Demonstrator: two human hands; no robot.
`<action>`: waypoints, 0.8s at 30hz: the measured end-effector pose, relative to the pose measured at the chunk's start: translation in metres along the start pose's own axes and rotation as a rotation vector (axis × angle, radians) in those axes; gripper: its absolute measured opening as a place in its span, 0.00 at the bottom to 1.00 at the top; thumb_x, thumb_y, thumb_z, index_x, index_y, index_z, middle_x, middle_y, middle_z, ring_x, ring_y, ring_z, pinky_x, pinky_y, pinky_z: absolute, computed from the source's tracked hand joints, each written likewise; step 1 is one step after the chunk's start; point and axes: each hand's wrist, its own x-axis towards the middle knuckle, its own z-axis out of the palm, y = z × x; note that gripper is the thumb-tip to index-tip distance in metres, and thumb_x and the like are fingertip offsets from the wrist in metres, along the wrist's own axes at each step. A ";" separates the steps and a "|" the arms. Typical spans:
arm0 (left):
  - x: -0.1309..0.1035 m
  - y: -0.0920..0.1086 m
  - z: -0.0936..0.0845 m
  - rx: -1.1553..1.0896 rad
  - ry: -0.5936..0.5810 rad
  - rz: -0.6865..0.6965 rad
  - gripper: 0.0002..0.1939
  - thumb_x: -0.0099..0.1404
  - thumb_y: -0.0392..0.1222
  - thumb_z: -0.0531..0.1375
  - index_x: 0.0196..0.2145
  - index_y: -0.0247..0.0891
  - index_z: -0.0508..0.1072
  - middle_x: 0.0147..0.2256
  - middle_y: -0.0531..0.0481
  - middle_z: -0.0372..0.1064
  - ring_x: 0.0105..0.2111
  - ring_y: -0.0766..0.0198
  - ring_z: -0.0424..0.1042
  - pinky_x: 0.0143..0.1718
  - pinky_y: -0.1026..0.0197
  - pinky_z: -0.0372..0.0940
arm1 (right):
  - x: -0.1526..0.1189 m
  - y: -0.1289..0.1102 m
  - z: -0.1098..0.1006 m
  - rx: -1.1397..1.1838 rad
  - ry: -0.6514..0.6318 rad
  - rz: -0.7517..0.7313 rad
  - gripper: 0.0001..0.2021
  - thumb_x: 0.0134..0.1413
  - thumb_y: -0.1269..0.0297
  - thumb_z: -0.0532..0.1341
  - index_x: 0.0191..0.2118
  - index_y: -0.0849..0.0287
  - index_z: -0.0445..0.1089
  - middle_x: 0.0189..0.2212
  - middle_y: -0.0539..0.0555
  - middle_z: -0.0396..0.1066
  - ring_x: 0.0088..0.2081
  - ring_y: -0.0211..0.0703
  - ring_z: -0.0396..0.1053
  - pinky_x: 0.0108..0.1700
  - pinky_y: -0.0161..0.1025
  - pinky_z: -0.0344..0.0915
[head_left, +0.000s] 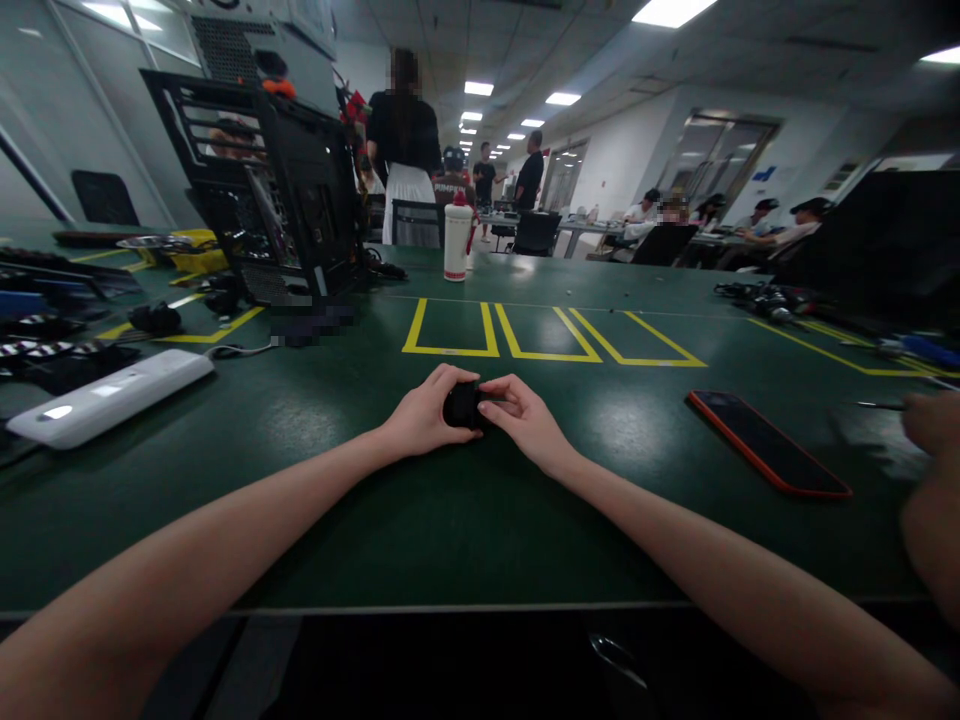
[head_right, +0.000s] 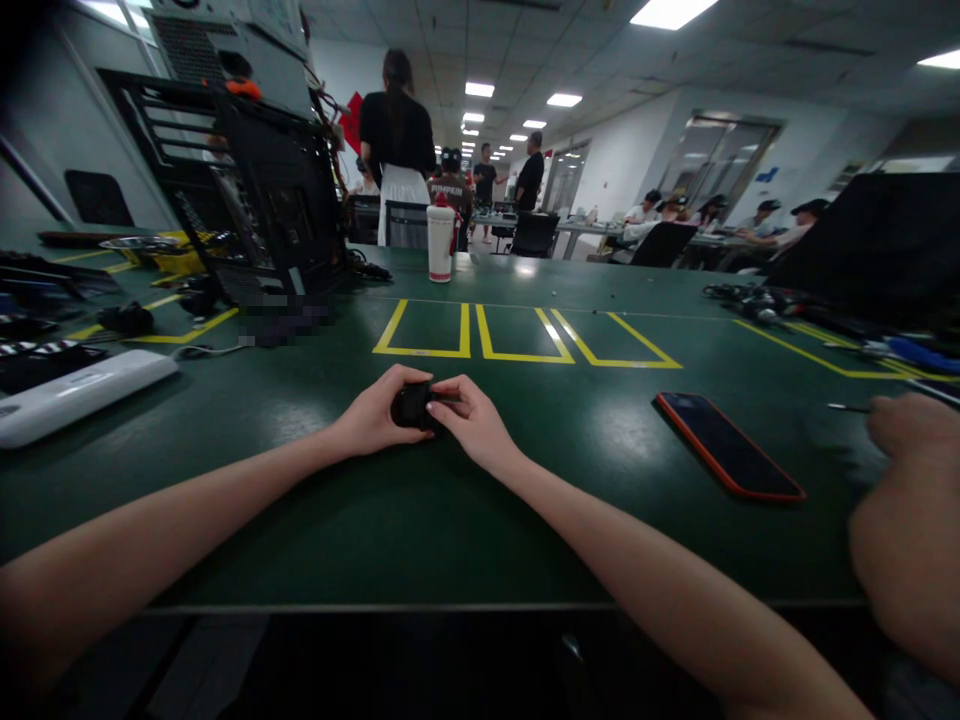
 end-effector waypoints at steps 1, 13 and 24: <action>0.000 0.000 0.000 -0.003 -0.002 0.004 0.30 0.47 0.46 0.65 0.47 0.43 0.58 0.44 0.48 0.59 0.44 0.57 0.64 0.42 0.53 0.63 | 0.000 0.000 0.000 -0.010 -0.001 0.005 0.12 0.48 0.65 0.60 0.41 0.57 0.64 0.40 0.52 0.66 0.45 0.41 0.66 0.49 0.43 0.63; 0.000 -0.001 0.001 -0.005 0.018 0.021 0.31 0.47 0.46 0.64 0.48 0.43 0.57 0.44 0.48 0.59 0.44 0.57 0.64 0.42 0.54 0.63 | -0.005 -0.001 0.002 0.068 -0.079 -0.004 0.12 0.46 0.68 0.61 0.39 0.55 0.62 0.39 0.50 0.64 0.45 0.41 0.66 0.46 0.41 0.66; 0.000 -0.001 0.001 -0.004 0.006 0.014 0.30 0.48 0.46 0.64 0.48 0.43 0.57 0.44 0.48 0.59 0.44 0.57 0.63 0.42 0.54 0.63 | -0.004 0.002 0.000 0.019 -0.094 0.006 0.17 0.46 0.70 0.61 0.44 0.55 0.61 0.44 0.52 0.63 0.48 0.43 0.64 0.51 0.46 0.62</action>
